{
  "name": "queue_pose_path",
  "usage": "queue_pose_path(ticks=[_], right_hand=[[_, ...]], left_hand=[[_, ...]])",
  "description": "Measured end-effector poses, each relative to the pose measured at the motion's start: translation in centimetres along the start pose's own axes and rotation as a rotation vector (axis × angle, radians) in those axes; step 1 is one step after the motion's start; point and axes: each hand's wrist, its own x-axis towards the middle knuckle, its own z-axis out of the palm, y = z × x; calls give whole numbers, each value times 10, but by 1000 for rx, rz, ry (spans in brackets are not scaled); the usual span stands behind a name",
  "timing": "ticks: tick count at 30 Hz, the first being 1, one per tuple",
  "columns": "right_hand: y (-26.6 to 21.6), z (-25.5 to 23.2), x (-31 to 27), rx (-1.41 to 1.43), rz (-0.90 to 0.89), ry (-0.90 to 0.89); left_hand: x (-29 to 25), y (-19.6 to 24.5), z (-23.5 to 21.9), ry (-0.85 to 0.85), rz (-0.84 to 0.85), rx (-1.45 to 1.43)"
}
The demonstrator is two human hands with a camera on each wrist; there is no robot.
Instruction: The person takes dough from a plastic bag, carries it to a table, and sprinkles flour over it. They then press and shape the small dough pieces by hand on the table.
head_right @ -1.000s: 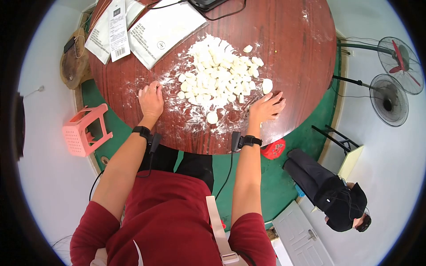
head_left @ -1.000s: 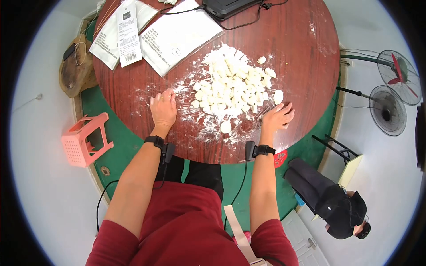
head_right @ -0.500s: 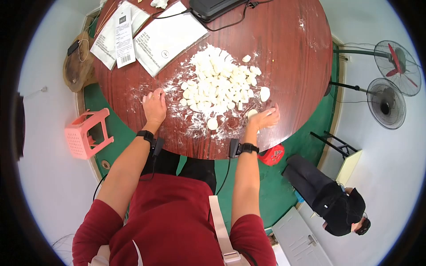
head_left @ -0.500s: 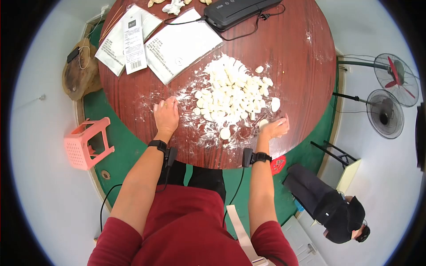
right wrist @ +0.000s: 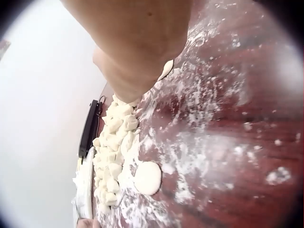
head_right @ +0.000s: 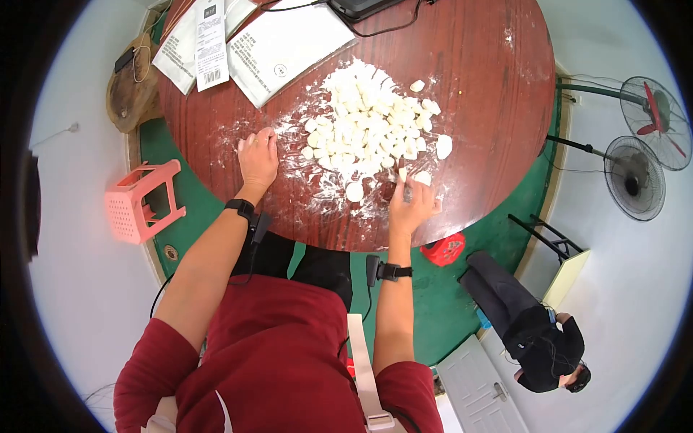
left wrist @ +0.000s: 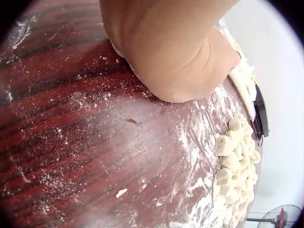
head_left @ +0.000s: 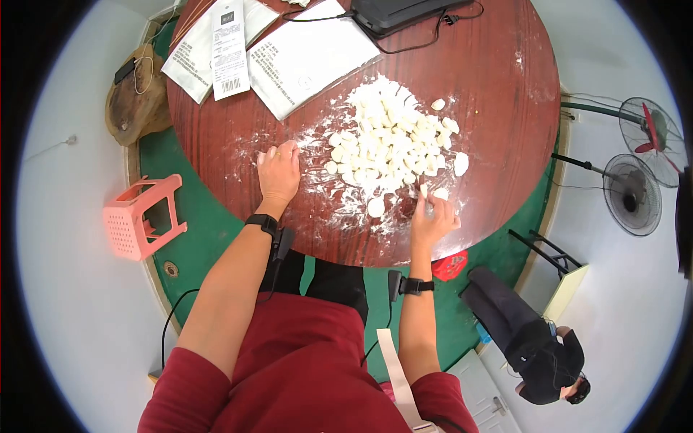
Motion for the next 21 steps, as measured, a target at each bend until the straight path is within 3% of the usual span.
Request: queue_pose_path(ticks=[6,9,11,14,17,21], right_hand=[[0,-34,-40,4,-158,-208],[-2,-33,-36,178,-75,-175],[-1,-18,-21,168,204,-94],[-17,9,8,-7,307,-45],[-29,29,14,-55,336,-130],[-28,43,3,-117,333,-70]], left_hand=[[0,-1,1,-4,9,16],[0,-1,1,-7,11,5],[0,-1,0,19,25,6],[-1,-1,1,34,35,14],[0,-1,0,17,29,6],[1,-1,0,5,7,-4]])
